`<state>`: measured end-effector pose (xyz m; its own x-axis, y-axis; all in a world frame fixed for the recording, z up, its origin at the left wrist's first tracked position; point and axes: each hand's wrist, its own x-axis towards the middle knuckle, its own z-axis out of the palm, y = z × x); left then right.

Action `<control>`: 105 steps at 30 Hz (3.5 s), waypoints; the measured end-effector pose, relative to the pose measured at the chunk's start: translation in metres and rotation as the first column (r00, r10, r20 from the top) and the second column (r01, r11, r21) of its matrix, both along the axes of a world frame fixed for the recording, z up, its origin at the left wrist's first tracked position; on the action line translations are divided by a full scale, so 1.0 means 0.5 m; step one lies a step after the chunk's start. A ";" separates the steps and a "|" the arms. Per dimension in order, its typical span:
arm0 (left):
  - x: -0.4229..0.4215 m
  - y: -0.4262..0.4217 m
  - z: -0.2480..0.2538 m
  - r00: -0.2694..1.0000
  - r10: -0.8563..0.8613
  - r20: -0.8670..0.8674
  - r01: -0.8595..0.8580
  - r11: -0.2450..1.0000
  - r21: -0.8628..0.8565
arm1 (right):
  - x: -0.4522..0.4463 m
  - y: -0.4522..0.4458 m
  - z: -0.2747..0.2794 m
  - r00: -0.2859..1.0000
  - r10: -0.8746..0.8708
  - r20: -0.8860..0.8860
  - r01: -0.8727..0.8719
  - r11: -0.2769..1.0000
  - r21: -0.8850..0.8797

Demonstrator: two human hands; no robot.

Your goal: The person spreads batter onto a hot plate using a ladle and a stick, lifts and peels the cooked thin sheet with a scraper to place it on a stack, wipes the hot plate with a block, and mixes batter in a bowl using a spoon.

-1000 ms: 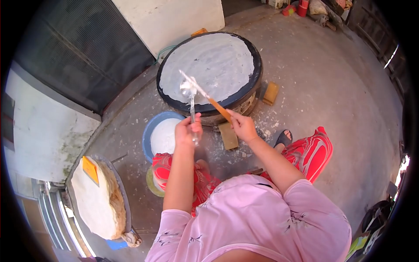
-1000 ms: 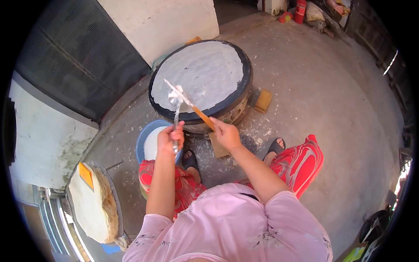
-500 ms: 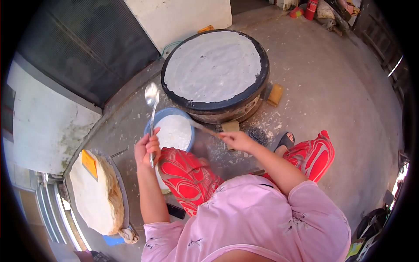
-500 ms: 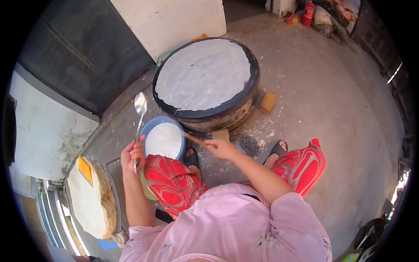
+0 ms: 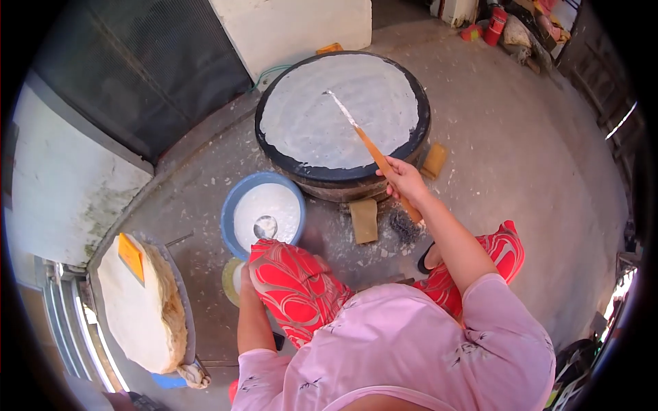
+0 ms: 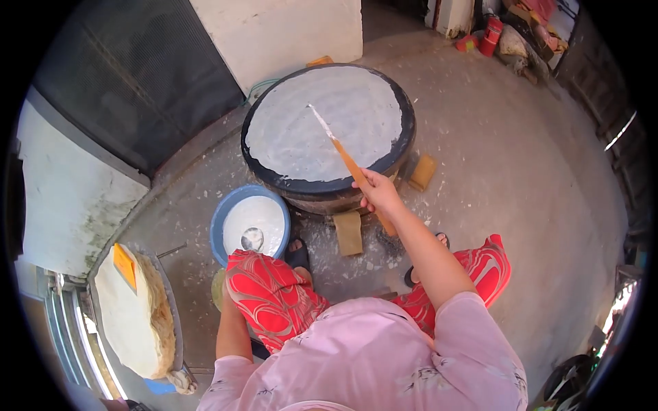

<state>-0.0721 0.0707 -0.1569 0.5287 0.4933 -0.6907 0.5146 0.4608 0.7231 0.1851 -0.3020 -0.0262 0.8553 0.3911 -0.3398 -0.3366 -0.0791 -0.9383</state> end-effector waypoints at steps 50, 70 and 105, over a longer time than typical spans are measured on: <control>0.409 -0.242 0.407 0.845 0.010 0.535 0.175 0.940 -0.294 | 0.177 0.038 -0.091 0.688 0.407 0.601 0.345 0.545 -0.764; 0.410 -0.240 0.419 0.840 -0.012 0.542 0.194 0.940 -0.281 | 0.087 0.060 -0.083 0.940 0.247 0.237 -0.177 0.943 -0.281; 0.402 -0.243 0.421 0.840 -0.023 0.542 0.205 0.938 -0.278 | -0.004 -0.066 -0.052 0.846 0.169 0.505 0.273 0.676 -0.684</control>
